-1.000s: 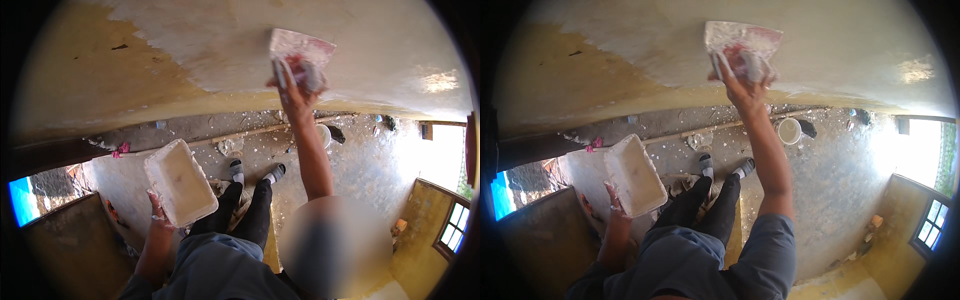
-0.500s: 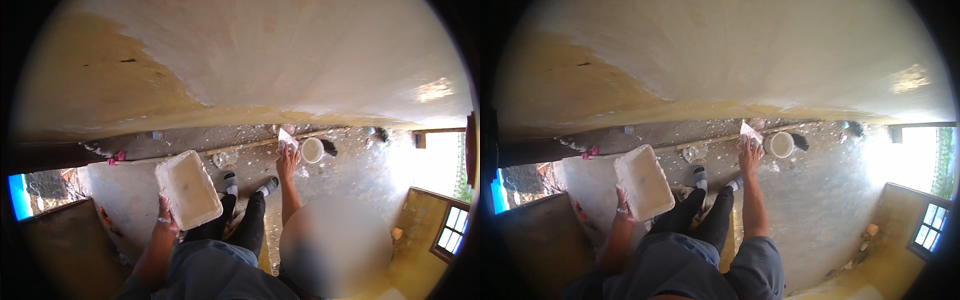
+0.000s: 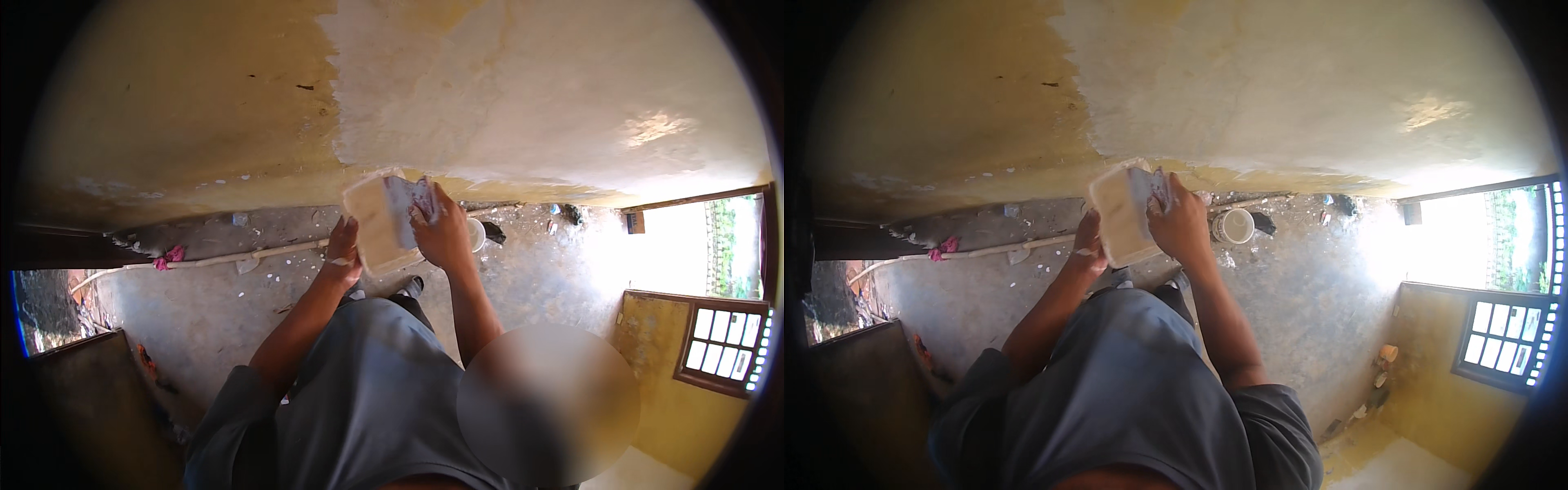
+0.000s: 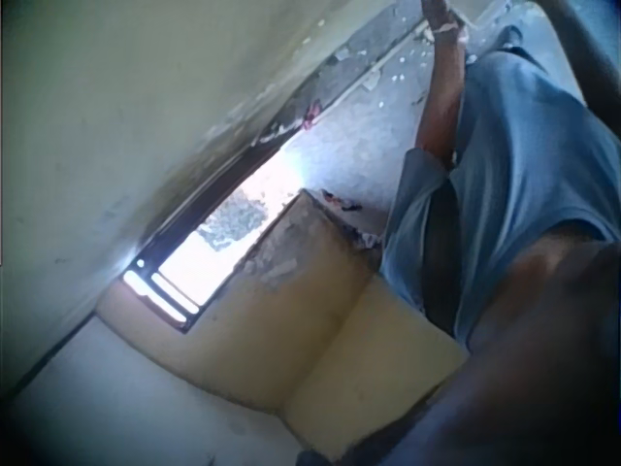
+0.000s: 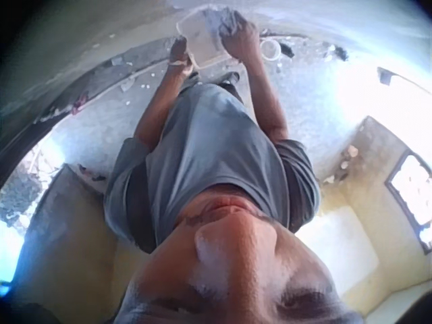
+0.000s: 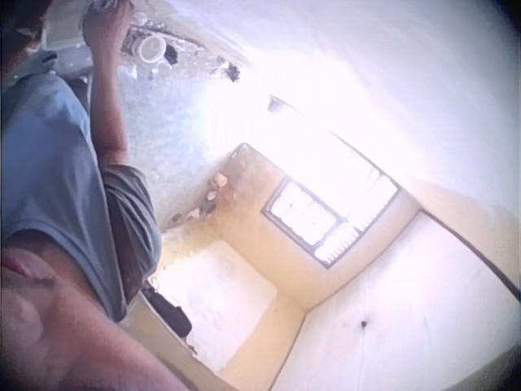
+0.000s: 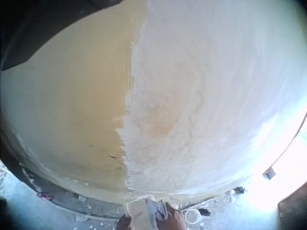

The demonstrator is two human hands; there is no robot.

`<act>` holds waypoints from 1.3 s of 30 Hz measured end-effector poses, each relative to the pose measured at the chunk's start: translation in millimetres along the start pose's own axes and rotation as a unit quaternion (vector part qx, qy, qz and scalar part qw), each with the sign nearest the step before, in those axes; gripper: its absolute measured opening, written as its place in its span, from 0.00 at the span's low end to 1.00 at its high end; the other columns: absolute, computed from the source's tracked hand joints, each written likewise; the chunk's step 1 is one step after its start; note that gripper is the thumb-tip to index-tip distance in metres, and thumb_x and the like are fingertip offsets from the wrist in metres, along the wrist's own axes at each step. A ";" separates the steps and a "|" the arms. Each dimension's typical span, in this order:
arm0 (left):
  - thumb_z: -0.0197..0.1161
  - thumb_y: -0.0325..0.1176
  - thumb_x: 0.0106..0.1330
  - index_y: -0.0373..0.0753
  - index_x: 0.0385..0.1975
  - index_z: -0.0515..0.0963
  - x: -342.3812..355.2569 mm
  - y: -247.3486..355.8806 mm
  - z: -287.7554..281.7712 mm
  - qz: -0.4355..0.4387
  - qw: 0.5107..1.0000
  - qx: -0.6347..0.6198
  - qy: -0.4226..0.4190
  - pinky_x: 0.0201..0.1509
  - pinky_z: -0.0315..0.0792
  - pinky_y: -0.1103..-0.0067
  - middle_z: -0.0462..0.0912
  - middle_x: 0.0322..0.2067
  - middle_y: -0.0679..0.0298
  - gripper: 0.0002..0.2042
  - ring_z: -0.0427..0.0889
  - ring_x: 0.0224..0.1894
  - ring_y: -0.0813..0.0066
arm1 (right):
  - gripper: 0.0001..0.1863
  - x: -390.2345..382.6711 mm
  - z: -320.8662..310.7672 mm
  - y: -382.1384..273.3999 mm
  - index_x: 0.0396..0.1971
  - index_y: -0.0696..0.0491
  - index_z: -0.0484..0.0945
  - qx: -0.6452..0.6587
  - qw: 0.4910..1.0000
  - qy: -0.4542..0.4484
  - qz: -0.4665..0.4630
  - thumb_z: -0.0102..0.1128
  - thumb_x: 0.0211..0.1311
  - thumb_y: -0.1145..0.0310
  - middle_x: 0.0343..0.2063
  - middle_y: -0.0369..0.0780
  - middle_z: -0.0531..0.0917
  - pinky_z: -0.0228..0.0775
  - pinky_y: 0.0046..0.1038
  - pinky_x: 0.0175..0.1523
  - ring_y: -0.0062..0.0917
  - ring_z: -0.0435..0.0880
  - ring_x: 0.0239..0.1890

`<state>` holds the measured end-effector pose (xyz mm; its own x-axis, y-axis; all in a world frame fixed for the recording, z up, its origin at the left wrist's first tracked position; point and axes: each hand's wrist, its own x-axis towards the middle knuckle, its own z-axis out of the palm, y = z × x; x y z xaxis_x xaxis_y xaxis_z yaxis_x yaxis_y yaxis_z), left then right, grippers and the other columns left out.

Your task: The person applies plaster to a wall using a putty knife and a container of plaster, spreading it evenly across the surface.

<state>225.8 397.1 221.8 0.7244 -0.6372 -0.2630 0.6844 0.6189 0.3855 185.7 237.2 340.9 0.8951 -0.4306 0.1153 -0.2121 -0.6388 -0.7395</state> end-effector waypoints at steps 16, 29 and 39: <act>0.55 0.42 0.62 0.41 0.50 0.63 31.2 2.9 33.4 0.027 0.997 0.069 -0.007 0.42 0.74 0.77 0.73 0.41 0.66 0.20 0.76 0.39 0.76 | 0.27 17.4 -1.7 -14.9 0.49 0.62 0.68 -0.137 0.988 0.009 0.064 0.58 0.45 0.69 0.35 0.55 0.77 0.67 0.38 0.47 0.47 0.76 0.40; 0.52 0.39 0.64 0.41 0.51 0.63 26.9 14.8 38.3 0.023 0.997 0.074 -0.012 0.46 0.72 0.76 0.73 0.42 0.67 0.18 0.73 0.43 0.76 | 0.36 8.2 3.9 -11.1 0.51 0.61 0.65 -0.040 0.989 -0.011 0.145 0.67 0.40 0.61 0.44 0.54 0.72 0.62 0.36 0.53 0.44 0.70 0.48; 0.57 0.39 0.61 0.38 0.51 0.63 37.7 8.9 28.3 0.067 0.953 0.293 -0.024 0.48 0.70 0.76 0.74 0.40 0.65 0.21 0.72 0.43 0.76 | 0.18 21.4 11.7 16.6 0.40 0.62 0.73 0.190 0.961 -0.085 0.183 0.61 0.49 0.69 0.34 0.46 0.80 0.70 0.25 0.43 0.25 0.79 0.36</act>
<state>256.9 365.6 240.4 0.7879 -0.5993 -0.1417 0.4121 0.3422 0.8444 205.9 224.8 323.3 0.8455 -0.4512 -0.2856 -0.3962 -0.1714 -0.9020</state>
